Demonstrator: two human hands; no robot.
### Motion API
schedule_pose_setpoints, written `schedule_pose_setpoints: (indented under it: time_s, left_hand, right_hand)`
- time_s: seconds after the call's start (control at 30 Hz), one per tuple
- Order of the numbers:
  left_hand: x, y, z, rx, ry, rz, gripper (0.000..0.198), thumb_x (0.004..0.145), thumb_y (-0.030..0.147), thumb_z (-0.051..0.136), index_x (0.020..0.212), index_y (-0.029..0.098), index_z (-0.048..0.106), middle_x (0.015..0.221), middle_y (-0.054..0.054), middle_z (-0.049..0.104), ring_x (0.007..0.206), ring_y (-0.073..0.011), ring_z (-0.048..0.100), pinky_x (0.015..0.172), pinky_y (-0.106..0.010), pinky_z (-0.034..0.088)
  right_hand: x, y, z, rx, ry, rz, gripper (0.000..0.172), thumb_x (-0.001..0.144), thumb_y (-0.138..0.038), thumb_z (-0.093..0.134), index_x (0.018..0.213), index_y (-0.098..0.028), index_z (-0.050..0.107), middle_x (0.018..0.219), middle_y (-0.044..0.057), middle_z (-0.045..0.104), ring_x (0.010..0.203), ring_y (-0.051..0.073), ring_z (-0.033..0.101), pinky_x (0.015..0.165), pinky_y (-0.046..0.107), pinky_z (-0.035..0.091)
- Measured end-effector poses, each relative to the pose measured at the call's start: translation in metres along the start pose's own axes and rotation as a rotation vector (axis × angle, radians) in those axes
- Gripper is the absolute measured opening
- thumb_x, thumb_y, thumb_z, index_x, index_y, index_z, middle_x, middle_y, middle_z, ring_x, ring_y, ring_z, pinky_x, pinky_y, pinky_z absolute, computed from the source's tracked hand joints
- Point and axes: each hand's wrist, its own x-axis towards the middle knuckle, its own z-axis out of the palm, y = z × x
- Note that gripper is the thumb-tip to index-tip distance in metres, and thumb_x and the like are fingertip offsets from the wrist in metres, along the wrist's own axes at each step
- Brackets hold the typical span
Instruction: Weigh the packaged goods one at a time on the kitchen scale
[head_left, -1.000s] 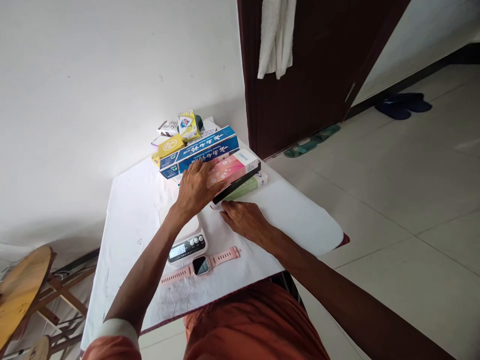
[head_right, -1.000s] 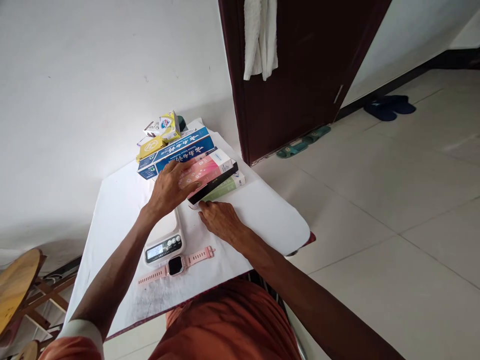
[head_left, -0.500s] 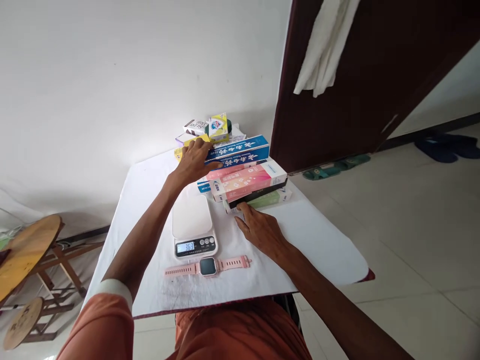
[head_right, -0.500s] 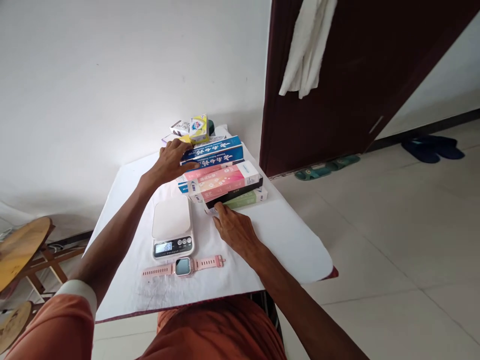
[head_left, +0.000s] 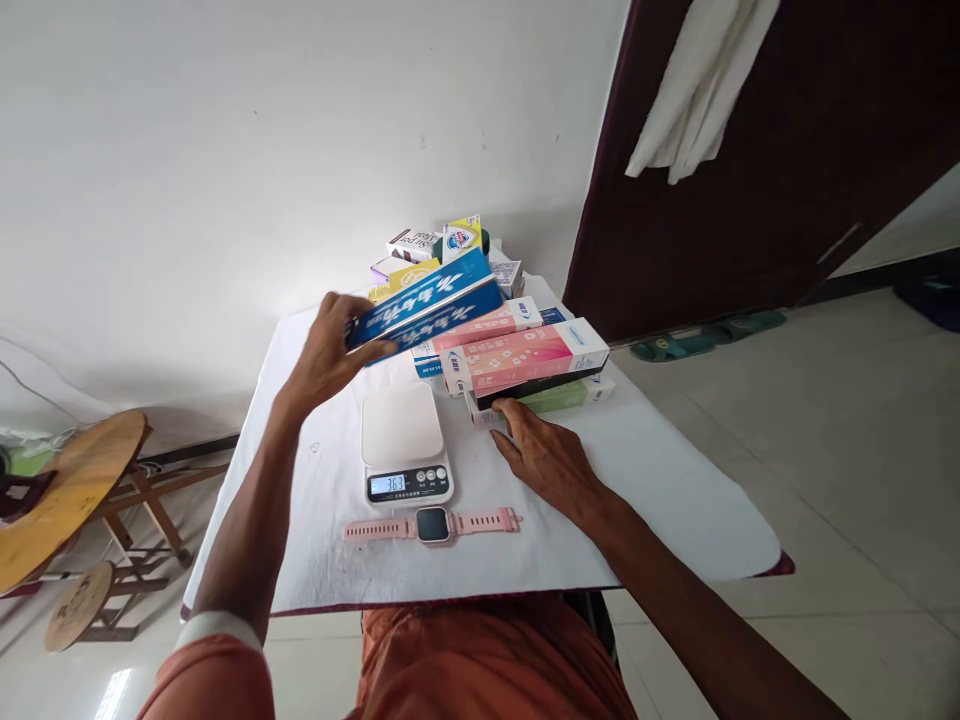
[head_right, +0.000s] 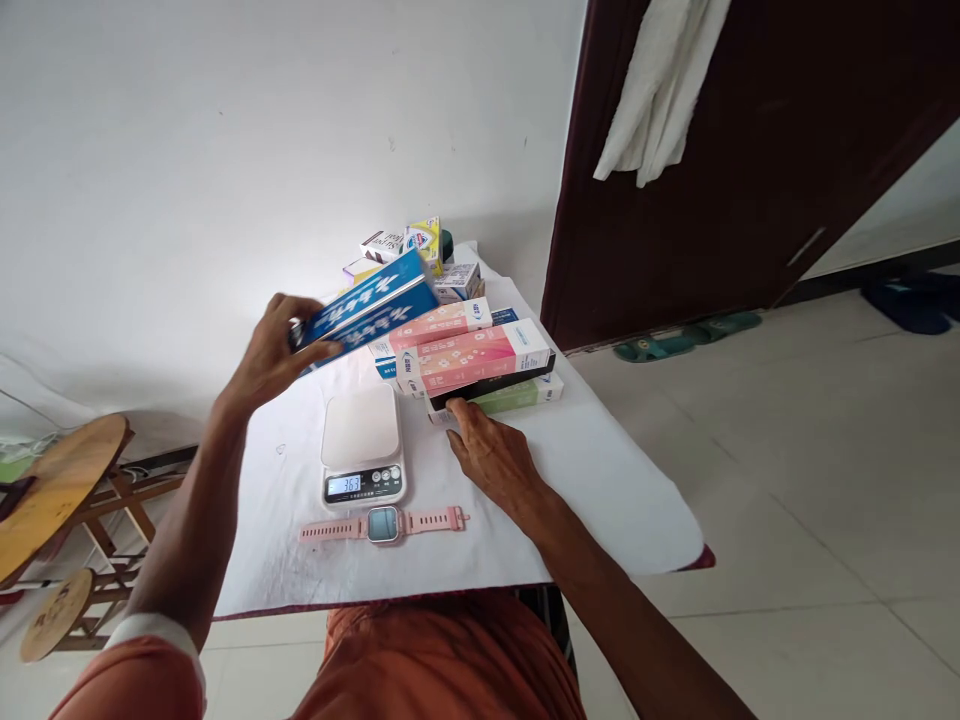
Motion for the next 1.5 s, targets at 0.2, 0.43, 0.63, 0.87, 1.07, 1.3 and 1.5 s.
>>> schedule_pose_setpoints:
  time_s: [0.2, 0.43, 0.63, 0.87, 1.07, 1.3, 1.5]
  left_hand:
    - [-0.091, -0.011, -0.043, -0.002, -0.210, -0.102, 0.040, 0.090, 0.049, 0.078, 0.120, 0.027, 0.064, 0.114, -0.004, 0.062, 0.101, -0.0220, 0.062, 0.084, -0.036, 0.055]
    - [-0.117, -0.017, 0.006, -0.006, -0.357, -0.131, 0.039, 0.090, 0.043, 0.080, 0.121, 0.025, 0.063, 0.117, -0.008, 0.063, 0.107, -0.0262, 0.062, 0.092, -0.044, 0.055]
    - [-0.111, -0.021, 0.018, 0.054, -0.325, -0.112, 0.061, 0.086, 0.038, 0.085, 0.140, 0.029, 0.059, 0.133, -0.011, 0.062, 0.124, -0.0333, 0.058, 0.107, -0.055, 0.049]
    - [-0.113, -0.019, 0.004, 0.052, -0.262, -0.114, 0.057, 0.094, 0.047, 0.076, 0.145, 0.031, 0.056, 0.140, -0.011, 0.061, 0.132, -0.0317, 0.058, 0.111, -0.052, 0.049]
    - [-0.107, -0.021, 0.031, 0.052, -0.389, -0.115, 0.067, 0.087, 0.033, 0.085, 0.146, 0.027, 0.054, 0.141, -0.012, 0.063, 0.134, -0.0331, 0.057, 0.117, -0.055, 0.042]
    - [-0.121, -0.044, 0.000, 0.000, -0.383, -0.191, 0.051, 0.088, 0.038, 0.082, 0.134, 0.028, 0.061, 0.125, -0.006, 0.072, 0.116, -0.0277, 0.066, 0.110, -0.048, 0.047]
    - [-0.102, -0.138, -0.034, 0.155, -0.190, -0.466, 0.063, 0.083, 0.052, 0.077, 0.136, 0.022, 0.062, 0.131, -0.009, 0.070, 0.120, -0.0306, 0.066, 0.108, -0.045, 0.050]
  right_hand:
    - [0.000, 0.003, 0.005, 0.010, 0.042, -0.006, 0.028, 0.100, -0.025, 0.051, 0.127, -0.020, 0.058, 0.122, 0.012, 0.078, 0.088, 0.026, 0.075, 0.061, 0.031, 0.043]
    - [0.000, 0.005, 0.005, 0.037, 0.082, -0.034, 0.020, 0.100, -0.025, 0.052, 0.119, -0.021, 0.058, 0.112, 0.009, 0.080, 0.082, 0.025, 0.076, 0.060, 0.031, 0.044]
    - [0.000, 0.005, 0.005, 0.037, 0.098, -0.045, 0.010, 0.101, -0.026, 0.051, 0.107, -0.022, 0.059, 0.102, 0.008, 0.079, 0.077, 0.022, 0.074, 0.059, 0.030, 0.043]
    - [-0.003, 0.008, 0.008, -0.031, 0.127, -0.108, 0.032, 0.109, -0.038, 0.042, 0.095, -0.020, 0.064, 0.084, 0.006, 0.074, 0.067, 0.020, 0.067, 0.059, 0.030, 0.037]
    - [-0.003, 0.011, 0.010, -0.008, 0.210, -0.175, 0.038, 0.111, -0.039, 0.038, 0.090, -0.020, 0.065, 0.079, 0.005, 0.072, 0.059, 0.016, 0.060, 0.054, 0.029, 0.034]
    - [-0.003, 0.011, 0.009, 0.006, 0.266, -0.217, 0.036, 0.110, -0.037, 0.042, 0.084, -0.022, 0.062, 0.073, 0.002, 0.068, 0.055, 0.014, 0.057, 0.052, 0.028, 0.033]
    - [-0.001, 0.009, 0.009, -0.024, 0.309, -0.262, 0.034, 0.111, -0.033, 0.043, 0.083, -0.021, 0.060, 0.070, 0.000, 0.065, 0.055, 0.013, 0.055, 0.052, 0.027, 0.034]
